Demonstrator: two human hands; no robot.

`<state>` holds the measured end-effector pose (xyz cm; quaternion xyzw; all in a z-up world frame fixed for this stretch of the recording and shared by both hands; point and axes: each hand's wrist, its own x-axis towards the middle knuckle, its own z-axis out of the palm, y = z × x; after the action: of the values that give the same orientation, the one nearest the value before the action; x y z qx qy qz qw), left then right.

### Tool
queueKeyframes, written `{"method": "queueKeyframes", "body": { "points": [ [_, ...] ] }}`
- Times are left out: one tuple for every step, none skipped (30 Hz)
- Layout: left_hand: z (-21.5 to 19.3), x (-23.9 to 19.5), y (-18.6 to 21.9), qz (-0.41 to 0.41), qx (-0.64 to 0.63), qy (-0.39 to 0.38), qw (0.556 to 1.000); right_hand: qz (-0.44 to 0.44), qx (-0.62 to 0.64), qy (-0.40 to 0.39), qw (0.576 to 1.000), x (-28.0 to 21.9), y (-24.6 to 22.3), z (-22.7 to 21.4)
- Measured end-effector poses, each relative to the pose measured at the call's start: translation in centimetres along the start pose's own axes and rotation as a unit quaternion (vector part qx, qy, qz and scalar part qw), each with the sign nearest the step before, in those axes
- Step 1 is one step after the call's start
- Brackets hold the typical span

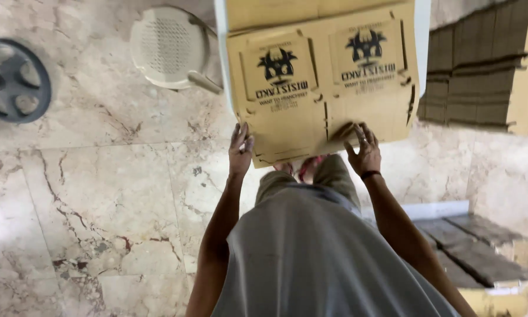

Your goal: The person manually separates pre-cut cardboard shapes from the surrounding waste material, clears the waste from a metal template, and places the scraps in a bin.

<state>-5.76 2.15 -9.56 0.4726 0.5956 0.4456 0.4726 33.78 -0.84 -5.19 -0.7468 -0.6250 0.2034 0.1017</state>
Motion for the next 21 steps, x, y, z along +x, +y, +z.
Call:
{"method": "queueKeyframes", "body": {
  "points": [
    [0.8,-0.5,-0.8,-0.046,-0.01,0.025,0.999,-0.065,-0.008,0.079,0.995,-0.4,0.3,-0.4],
    [1.6,-1.2,-1.4,-0.092,-0.019,0.05,0.994,-0.131,-0.015,0.156,0.979,-0.9,0.5,-0.8],
    [2.0,-1.2,-0.1,-0.094,-0.021,0.051,0.994,-0.131,-0.017,0.154,0.979,-0.6,3.1,-1.4],
    [2.3,-1.4,1.5,-0.11,0.028,0.074,0.991,-0.07,-0.03,0.226,0.971,-0.4,5.6,-2.3],
    [2.3,-0.4,3.3,-0.117,0.079,0.098,0.985,-0.01,-0.038,0.302,0.952,0.7,7.7,-2.8],
    [1.8,0.2,3.5,-0.112,0.079,0.099,0.986,-0.011,-0.035,0.307,0.951,2.6,11.5,-1.9],
    [1.6,0.1,3.7,-0.136,0.001,0.091,0.986,0.156,0.082,0.216,0.96,3.3,15.7,-1.4],
    [1.5,-0.1,3.9,-0.16,-0.076,0.083,0.981,0.315,0.198,0.116,0.921,3.9,20.0,-0.9],
    [1.1,0.0,4.2,-0.158,-0.077,0.071,0.982,0.323,0.197,0.125,0.917,3.8,18.3,-2.3],
    [0.6,0.1,4.6,-0.177,-0.108,0.094,0.974,0.302,0.197,0.07,0.93,3.9,16.5,-3.7],
    [0.3,0.7,4.8,-0.191,-0.14,0.12,0.964,0.273,0.199,0.016,0.941,4.8,14.7,-5.0],
    [0.8,1.4,7.6,-0.186,-0.143,0.112,0.966,0.276,0.2,0.025,0.94,5.1,15.0,-6.0],
    [0.7,1.8,10.5,-0.211,-0.095,0.133,0.964,0.272,0.215,0.041,0.937,5.1,14.8,-6.4],
    [0.5,2.1,13.3,-0.235,-0.047,0.153,0.959,0.268,0.229,0.057,0.934,5.1,14.5,-6.8],
    [0.9,2.6,13.7,-0.237,-0.042,0.152,0.958,0.271,0.232,0.054,0.933,5.0,14.1,-7.0],
    [1.2,3.0,14.1,-0.237,0.002,0.154,0.959,0.251,0.292,0.104,0.917,4.9,13.6,-7.2],
    [1.3,3.3,14.6,-0.236,0.044,0.164,0.957,0.224,0.352,0.148,0.897,5.5,12.9,-7.2],
    [1.0,3.4,10.2,-0.238,0.049,0.171,0.955,0.222,0.356,0.14,0.897,5.3,14.5,-6.0],
    [0.2,3.4,5.8,-0.254,-0.166,0.219,0.927,0.223,0.34,0.131,0.904,5.6,15.9,-4.4],
    [-1.0,3.2,1.5,-0.252,-0.374,0.256,0.855,0.223,0.323,0.123,0.911,5.8,17.0,-2.8],
    [-0.9,2.1,1.3,-0.239,-0.373,0.276,0.853,0.207,0.332,0.108,0.914,5.7,18.2,-2.4]
  ]
}}
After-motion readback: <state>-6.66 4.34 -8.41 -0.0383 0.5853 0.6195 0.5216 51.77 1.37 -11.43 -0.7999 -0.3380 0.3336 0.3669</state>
